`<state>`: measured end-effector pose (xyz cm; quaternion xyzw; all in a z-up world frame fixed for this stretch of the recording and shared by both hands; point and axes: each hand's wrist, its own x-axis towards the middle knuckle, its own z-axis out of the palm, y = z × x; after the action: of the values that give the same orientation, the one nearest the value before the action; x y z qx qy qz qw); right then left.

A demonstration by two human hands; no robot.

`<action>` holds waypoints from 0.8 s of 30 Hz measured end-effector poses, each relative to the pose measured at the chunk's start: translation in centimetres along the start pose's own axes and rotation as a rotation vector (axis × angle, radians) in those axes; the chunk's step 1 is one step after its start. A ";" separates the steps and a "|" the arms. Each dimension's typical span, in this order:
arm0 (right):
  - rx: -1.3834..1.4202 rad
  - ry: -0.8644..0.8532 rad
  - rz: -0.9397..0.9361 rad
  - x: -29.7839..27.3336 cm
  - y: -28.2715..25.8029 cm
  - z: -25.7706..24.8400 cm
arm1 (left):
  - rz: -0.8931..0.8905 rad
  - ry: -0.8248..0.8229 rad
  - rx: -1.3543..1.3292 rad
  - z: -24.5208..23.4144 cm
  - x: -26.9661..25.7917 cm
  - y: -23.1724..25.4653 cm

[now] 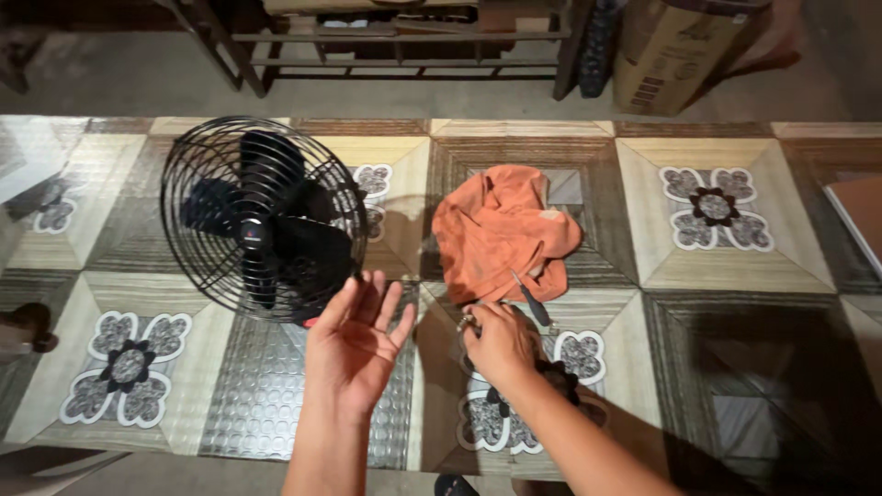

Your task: The person uses a screwdriver to loosen and remove screws from the front grille of a small black electric fan. They detach the grille and set it aside, then continue to unscrew and remove the central hub cap from the fan blades.

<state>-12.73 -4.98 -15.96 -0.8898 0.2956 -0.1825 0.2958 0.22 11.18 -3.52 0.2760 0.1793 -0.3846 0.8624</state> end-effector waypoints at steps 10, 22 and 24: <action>0.224 0.036 0.175 1.4 -3.0 -1.0 | 0.007 -0.121 -0.006 -1.2 0.9 0.0; 0.998 0.118 0.379 2.8 -19.3 -4.3 | 0.024 -0.200 0.021 -1.3 0.5 -0.3; 0.840 0.069 0.481 2.4 -19.9 -5.0 | 0.003 -0.165 0.037 -1.7 0.6 -0.3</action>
<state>-5.14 4.32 0.81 -0.5935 0.4034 -0.2420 0.6531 0.18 11.72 -5.21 0.2596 0.0999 -0.4081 0.8695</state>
